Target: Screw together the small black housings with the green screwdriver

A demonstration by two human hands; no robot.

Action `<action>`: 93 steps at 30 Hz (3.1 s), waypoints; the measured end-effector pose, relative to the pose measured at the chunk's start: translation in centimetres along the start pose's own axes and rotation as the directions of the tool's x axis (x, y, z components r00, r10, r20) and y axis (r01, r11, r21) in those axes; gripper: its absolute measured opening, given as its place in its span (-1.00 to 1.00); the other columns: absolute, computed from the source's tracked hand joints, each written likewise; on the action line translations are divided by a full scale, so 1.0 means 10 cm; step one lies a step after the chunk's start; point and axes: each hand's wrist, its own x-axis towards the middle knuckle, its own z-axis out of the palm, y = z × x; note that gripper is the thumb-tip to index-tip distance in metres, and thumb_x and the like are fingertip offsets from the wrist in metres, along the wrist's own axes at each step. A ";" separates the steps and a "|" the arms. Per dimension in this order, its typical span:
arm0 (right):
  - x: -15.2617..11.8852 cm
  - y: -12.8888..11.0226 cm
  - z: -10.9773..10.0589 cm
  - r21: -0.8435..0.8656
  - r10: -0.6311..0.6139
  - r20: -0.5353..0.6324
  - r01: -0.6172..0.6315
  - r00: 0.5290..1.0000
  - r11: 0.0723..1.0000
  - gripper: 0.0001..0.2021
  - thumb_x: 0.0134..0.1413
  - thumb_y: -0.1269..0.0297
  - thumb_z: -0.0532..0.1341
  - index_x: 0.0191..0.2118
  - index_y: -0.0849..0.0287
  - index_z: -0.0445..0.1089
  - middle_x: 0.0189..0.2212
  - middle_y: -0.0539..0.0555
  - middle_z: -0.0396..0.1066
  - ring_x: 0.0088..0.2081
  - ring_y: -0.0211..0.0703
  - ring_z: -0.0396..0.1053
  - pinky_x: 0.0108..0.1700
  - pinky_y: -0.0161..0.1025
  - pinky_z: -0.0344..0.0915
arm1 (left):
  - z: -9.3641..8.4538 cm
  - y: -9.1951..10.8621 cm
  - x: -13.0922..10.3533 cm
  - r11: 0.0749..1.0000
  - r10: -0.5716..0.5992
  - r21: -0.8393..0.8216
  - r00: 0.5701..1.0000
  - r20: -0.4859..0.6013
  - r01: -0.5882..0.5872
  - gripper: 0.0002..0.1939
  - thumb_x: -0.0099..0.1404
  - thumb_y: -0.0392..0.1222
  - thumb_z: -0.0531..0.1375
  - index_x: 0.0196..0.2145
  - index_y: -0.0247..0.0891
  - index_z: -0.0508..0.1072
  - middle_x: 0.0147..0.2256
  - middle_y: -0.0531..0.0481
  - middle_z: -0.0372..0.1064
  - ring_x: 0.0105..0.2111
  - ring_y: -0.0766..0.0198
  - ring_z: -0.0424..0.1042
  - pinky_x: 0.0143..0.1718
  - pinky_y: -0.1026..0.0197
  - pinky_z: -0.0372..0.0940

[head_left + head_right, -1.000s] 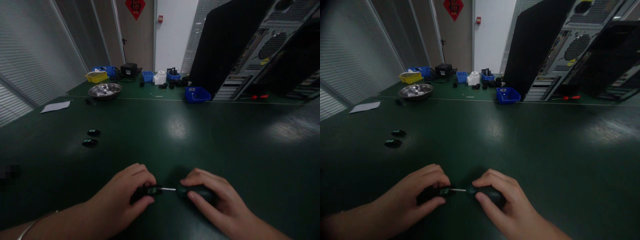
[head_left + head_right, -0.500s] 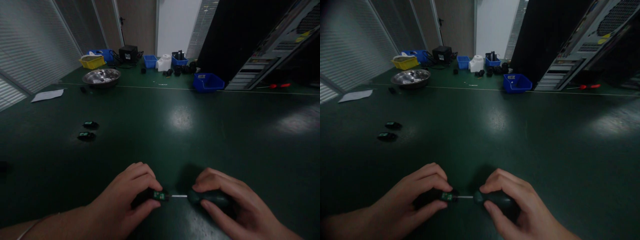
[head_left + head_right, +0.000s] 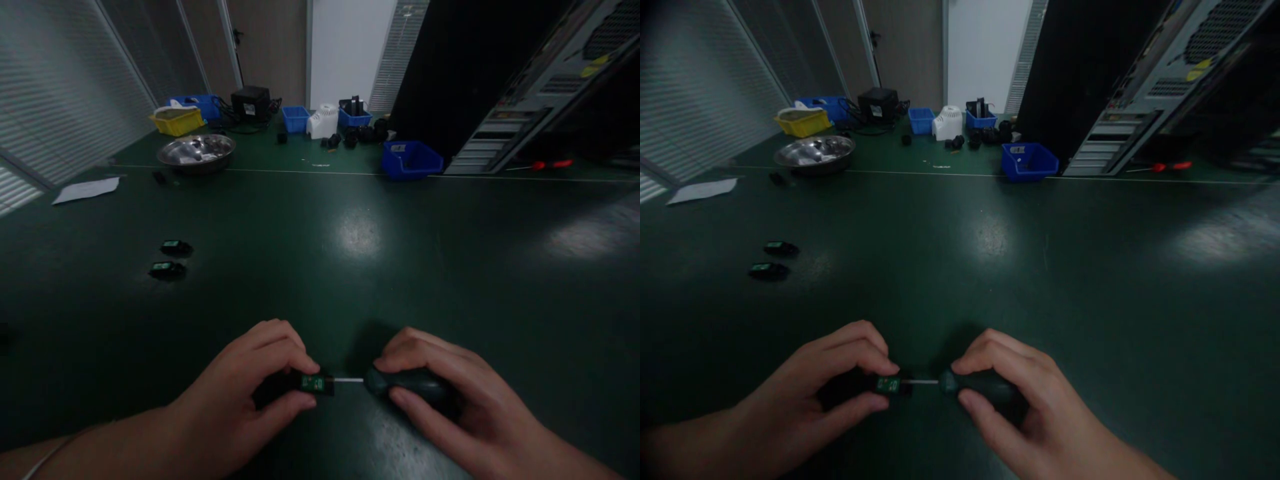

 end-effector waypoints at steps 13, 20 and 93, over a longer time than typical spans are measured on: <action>0.06 -0.05 0.03 -0.194 -0.084 0.136 0.110 0.987 0.975 -0.68 0.14 0.42 0.22 0.02 0.09 0.38 -0.25 0.07 0.50 -0.21 -0.13 0.48 -0.16 -0.23 0.43 | 0.01 -0.06 -0.01 0.993 0.033 0.110 0.998 0.054 -0.039 -0.76 0.28 -0.37 0.19 -0.11 -0.15 0.42 -0.21 0.00 0.36 -0.21 0.24 0.34 -0.22 0.23 0.22; 0.05 -0.05 -0.01 -0.226 -0.087 0.201 0.133 0.976 0.965 -0.62 0.17 0.37 0.23 0.11 0.05 0.35 -0.25 0.06 0.52 -0.25 -0.15 0.49 -0.17 -0.21 0.41 | -0.01 -0.05 -0.03 0.997 0.058 0.052 0.997 0.050 -0.060 -0.78 0.32 -0.29 0.21 -0.08 -0.10 0.46 -0.23 0.01 0.37 -0.25 0.27 0.36 -0.24 0.25 0.24; 0.07 -0.14 0.01 -0.208 -0.169 0.094 0.186 0.981 0.960 -0.77 0.15 0.35 0.14 -0.10 0.08 0.46 -0.41 0.02 0.54 -0.42 -0.17 0.50 -0.34 -0.29 0.43 | 0.03 -0.01 -0.07 0.990 0.069 0.118 0.993 0.092 -0.079 -0.72 0.30 -0.41 0.18 -0.08 -0.15 0.44 -0.29 0.03 0.30 -0.30 0.29 0.31 -0.32 0.29 0.18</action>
